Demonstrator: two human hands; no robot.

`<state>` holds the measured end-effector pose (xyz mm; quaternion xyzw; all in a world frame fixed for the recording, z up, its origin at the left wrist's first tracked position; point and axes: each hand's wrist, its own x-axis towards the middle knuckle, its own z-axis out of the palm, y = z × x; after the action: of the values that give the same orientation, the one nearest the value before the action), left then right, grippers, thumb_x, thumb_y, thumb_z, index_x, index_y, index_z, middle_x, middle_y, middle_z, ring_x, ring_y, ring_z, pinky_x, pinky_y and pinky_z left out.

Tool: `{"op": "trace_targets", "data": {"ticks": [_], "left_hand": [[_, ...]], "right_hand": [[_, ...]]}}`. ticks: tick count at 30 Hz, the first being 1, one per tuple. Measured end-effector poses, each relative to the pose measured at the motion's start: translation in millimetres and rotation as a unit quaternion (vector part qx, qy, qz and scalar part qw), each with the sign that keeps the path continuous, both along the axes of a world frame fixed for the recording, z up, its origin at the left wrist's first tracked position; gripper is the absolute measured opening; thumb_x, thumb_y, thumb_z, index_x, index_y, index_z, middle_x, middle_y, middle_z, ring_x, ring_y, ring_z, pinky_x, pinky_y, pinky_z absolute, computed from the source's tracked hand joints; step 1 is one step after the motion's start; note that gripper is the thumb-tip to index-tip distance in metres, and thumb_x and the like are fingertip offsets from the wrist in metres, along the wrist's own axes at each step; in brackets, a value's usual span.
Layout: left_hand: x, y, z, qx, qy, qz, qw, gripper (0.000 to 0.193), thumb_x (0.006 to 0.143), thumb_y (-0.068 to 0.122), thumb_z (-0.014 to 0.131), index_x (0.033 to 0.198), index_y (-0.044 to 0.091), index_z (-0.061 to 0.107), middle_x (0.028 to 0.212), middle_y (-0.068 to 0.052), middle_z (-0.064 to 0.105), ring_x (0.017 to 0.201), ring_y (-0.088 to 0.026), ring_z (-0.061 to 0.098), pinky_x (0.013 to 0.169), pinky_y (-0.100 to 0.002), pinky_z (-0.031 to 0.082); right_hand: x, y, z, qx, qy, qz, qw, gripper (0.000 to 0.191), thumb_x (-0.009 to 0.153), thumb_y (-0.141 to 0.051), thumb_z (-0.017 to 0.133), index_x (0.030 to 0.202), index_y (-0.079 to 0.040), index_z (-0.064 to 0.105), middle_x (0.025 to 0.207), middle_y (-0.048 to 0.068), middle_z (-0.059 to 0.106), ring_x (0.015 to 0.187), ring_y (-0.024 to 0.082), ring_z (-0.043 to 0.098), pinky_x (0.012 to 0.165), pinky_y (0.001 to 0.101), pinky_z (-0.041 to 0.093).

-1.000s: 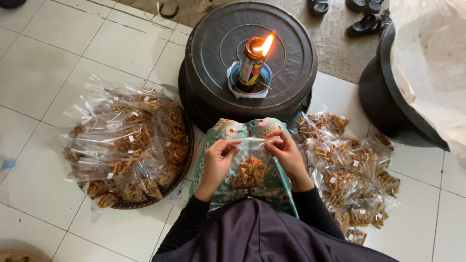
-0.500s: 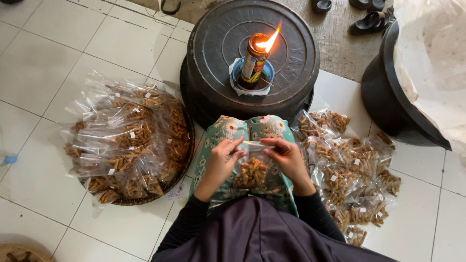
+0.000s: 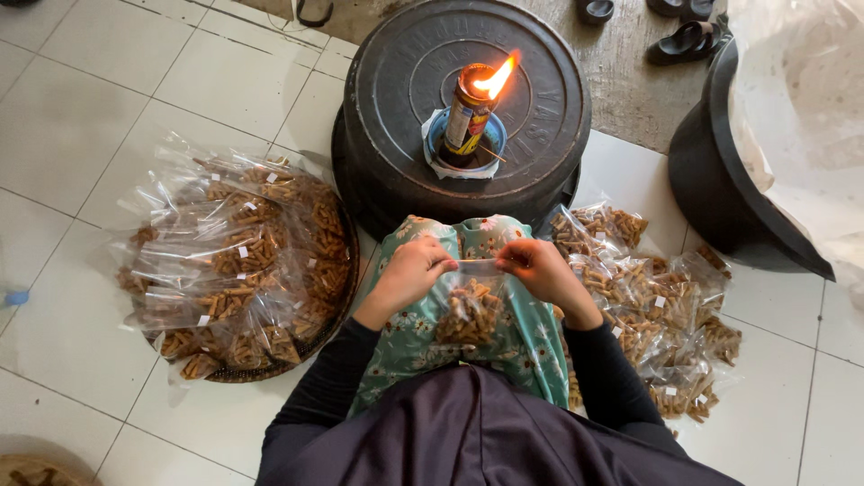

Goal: The person sits on the floor and heat-seals clear plastic bags filled with snack sticks over an open flame. They fill each bag with snacks from a tray, press the bag opening flat, pass it over the flame to melt it closed, and set the sealed bag aside with other finished bags.

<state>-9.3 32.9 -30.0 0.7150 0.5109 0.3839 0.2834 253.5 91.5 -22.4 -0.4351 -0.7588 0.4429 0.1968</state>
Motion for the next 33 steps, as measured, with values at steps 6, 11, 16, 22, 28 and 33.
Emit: {"op": "trace_targets", "data": {"ticks": [6, 11, 16, 22, 28, 33], "left_hand": [[8.1, 10.6, 4.7, -0.124, 0.007, -0.033, 0.992, 0.023, 0.086, 0.027, 0.074, 0.102, 0.011, 0.078, 0.084, -0.007, 0.076, 0.076, -0.023, 0.074, 0.07, -0.037, 0.056], [19.8, 16.3, -0.9, -0.12, 0.051, -0.015, 0.991, 0.021, 0.083, 0.027, 0.08, 0.099, 0.012, 0.081, 0.084, -0.009, 0.077, 0.073, -0.022, 0.074, 0.069, -0.035, 0.056], [19.9, 15.9, -6.3, -0.144, -0.003, -0.003, 0.99, 0.019, 0.082, 0.024, 0.081, 0.096, 0.011, 0.08, 0.082, -0.008, 0.077, 0.072, -0.02, 0.075, 0.068, -0.034, 0.057], [14.7, 11.9, -4.3, -0.1, 0.004, 0.015, 0.995, 0.019, 0.079, 0.026, 0.082, 0.092, 0.011, 0.081, 0.081, -0.009, 0.076, 0.073, -0.022, 0.074, 0.069, -0.035, 0.057], [8.8, 10.0, -6.6, -0.079, 0.079, 0.015, 0.994, 0.015, 0.083, 0.029, 0.079, 0.089, 0.015, 0.081, 0.079, -0.011, 0.074, 0.075, -0.03, 0.071, 0.07, -0.042, 0.056], [9.2, 10.6, -11.0, -0.039, 0.095, -0.004, 0.995, 0.014, 0.084, 0.027, 0.077, 0.092, 0.016, 0.08, 0.08, -0.009, 0.075, 0.077, -0.03, 0.071, 0.072, -0.043, 0.055]], "right_hand": [[4.5, 16.1, -20.1, -0.088, 0.034, 0.033, 0.995, 0.012, 0.088, -0.01, 0.076, 0.091, 0.0, 0.071, 0.069, 0.0, 0.066, 0.067, 0.005, 0.055, 0.063, 0.0262, 0.049], [4.3, 19.1, -10.6, -0.09, -0.026, 0.055, 0.994, 0.017, 0.092, -0.013, 0.078, 0.09, 0.002, 0.07, 0.067, 0.005, 0.059, 0.065, 0.009, 0.049, 0.06, 0.0303, 0.045], [-10.7, 25.6, 13.5, 0.01, -0.006, 0.176, 0.984, 0.017, 0.091, -0.017, 0.075, 0.098, -0.002, 0.074, 0.079, 0.006, 0.071, 0.069, 0.015, 0.064, 0.064, 0.0327, 0.052], [-42.8, 13.3, 12.8, 0.068, -0.067, 0.088, 0.992, 0.015, 0.081, -0.018, 0.079, 0.091, -0.006, 0.077, 0.076, 0.014, 0.072, 0.065, 0.027, 0.068, 0.062, 0.0365, 0.053], [-51.8, 1.6, 4.4, 0.225, -0.031, 0.089, 0.97, 0.005, 0.08, -0.013, 0.077, 0.081, -0.008, 0.076, 0.072, 0.011, 0.07, 0.068, 0.031, 0.067, 0.065, 0.0404, 0.048], [-51.0, 0.1, 7.0, 0.159, -0.023, 0.076, 0.984, 0.01, 0.081, -0.014, 0.079, 0.086, -0.007, 0.075, 0.074, 0.011, 0.068, 0.066, 0.029, 0.066, 0.062, 0.0376, 0.051]]}}
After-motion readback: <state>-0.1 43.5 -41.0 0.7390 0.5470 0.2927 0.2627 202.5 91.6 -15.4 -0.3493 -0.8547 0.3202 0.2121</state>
